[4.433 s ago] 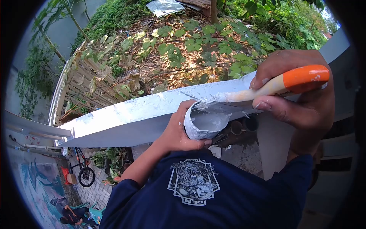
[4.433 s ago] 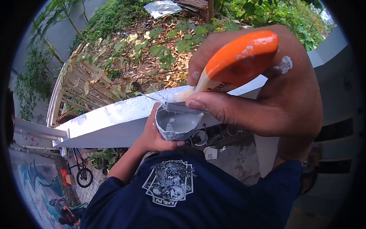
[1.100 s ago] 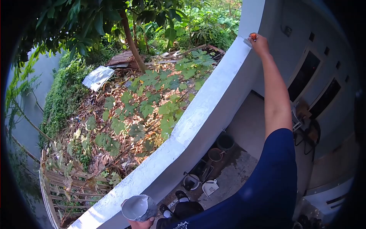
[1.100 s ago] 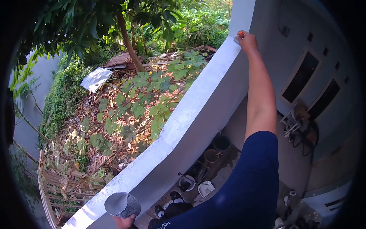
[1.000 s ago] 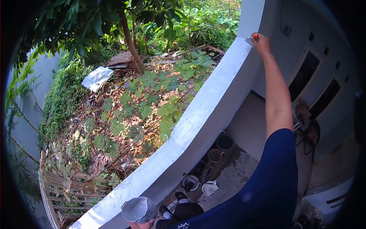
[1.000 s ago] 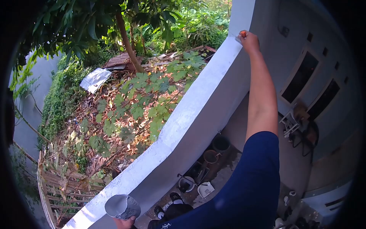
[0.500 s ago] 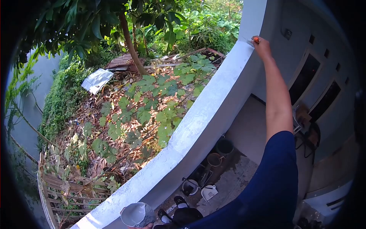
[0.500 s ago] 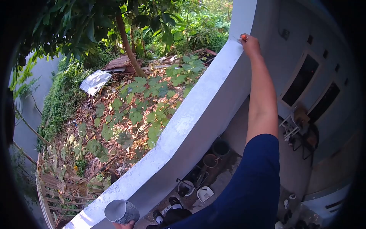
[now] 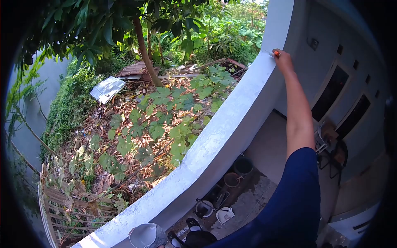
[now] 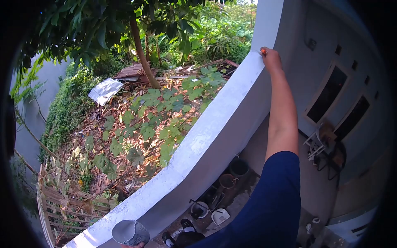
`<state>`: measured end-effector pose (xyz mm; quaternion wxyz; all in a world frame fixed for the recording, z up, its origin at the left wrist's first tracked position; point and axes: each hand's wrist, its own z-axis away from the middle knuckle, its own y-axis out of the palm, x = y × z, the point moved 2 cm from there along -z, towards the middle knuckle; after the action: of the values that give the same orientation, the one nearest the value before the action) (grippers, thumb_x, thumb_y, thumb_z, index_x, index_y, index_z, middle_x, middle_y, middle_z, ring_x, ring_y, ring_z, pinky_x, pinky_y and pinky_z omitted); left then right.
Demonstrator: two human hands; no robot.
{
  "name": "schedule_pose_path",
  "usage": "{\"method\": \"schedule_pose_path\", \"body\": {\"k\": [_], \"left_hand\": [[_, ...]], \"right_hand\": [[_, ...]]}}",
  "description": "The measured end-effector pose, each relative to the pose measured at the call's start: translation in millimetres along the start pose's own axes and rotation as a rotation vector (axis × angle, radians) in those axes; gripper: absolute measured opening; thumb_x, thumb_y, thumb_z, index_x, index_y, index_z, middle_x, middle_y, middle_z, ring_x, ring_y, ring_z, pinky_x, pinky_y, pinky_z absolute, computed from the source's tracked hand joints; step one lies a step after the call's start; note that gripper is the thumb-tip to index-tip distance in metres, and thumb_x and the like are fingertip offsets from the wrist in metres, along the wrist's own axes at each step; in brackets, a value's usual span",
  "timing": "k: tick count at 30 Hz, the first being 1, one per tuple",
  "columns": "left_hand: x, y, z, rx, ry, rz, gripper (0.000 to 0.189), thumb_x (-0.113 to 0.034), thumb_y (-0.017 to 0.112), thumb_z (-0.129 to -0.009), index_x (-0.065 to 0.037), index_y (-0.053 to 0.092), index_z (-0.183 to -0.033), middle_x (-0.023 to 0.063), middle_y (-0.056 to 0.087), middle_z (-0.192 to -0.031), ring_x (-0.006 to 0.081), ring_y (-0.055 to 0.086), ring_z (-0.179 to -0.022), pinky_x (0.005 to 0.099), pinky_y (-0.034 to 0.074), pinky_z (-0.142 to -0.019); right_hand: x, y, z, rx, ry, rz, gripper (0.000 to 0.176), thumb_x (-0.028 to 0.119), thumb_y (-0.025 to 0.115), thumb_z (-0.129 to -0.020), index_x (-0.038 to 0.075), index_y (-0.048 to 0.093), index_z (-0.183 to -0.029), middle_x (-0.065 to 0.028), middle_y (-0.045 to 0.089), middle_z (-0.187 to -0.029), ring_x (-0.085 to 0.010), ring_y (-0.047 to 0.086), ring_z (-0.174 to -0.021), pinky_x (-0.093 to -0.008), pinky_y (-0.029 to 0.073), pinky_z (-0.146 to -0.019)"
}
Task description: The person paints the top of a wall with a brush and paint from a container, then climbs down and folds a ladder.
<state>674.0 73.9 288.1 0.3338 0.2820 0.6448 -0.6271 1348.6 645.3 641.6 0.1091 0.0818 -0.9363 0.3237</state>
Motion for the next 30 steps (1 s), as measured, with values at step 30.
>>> {"method": "schedule_pose_path", "body": {"k": [30], "left_hand": [[-13.0,-43.1,-15.0,0.176,-0.175,-0.130,0.059,-0.041,0.074,-0.082,-0.002,0.065,-0.125,0.0180,0.066,-0.126,0.0368,0.060,-0.117,0.0480,0.042,-0.106]], "right_hand": [[111.9,37.2,121.7,0.707,0.193,-0.664,0.030,0.030,0.073,-0.091,0.002,0.069,-0.100,-0.0072,0.067,-0.075,-0.0097,0.060,-0.067,-0.0285,0.049,-0.060]]}}
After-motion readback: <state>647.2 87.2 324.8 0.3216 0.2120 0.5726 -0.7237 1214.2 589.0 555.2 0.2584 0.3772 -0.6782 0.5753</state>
